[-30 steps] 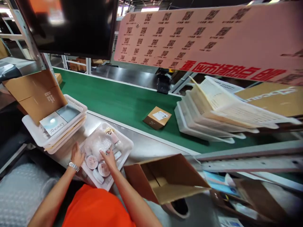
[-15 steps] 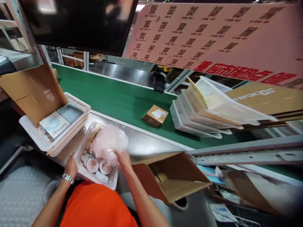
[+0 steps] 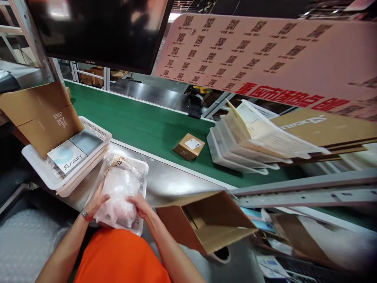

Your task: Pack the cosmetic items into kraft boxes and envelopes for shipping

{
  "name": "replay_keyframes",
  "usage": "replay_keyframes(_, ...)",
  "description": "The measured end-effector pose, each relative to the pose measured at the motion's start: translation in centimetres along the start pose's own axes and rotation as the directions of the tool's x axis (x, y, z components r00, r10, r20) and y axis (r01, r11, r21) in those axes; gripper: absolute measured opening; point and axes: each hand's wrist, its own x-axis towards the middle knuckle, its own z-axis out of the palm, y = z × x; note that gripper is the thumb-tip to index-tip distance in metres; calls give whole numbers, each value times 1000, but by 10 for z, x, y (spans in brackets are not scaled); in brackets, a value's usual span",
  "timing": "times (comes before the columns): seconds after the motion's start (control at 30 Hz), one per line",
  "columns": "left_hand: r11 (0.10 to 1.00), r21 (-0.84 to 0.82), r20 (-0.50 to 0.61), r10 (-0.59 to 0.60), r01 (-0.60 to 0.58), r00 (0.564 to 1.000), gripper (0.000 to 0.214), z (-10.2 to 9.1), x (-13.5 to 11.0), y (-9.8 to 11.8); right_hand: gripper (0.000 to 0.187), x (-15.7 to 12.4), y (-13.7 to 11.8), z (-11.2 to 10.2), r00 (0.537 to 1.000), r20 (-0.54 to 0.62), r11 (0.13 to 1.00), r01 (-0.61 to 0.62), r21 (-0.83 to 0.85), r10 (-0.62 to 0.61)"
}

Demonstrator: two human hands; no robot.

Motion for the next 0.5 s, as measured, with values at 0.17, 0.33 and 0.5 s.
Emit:
replay_keyframes(0.17, 969, 245, -123, 10, 20, 992, 71, -6, 4, -15, 36, 17, 20, 40, 983, 186, 954, 64, -294, -8)
replay_keyframes(0.33, 844, 534, -206, 190, -52, 960, 72, -18, 8, -32, 49, 26, 32, 18, 945, -71, 754, 207, -623, -318)
replay_keyframes(0.5, 598, 801, -191, 316, -39, 929, 76, -1, 24, -44, 45, 8, 48, -27, 852, 39, 411, 291, -864, -522)
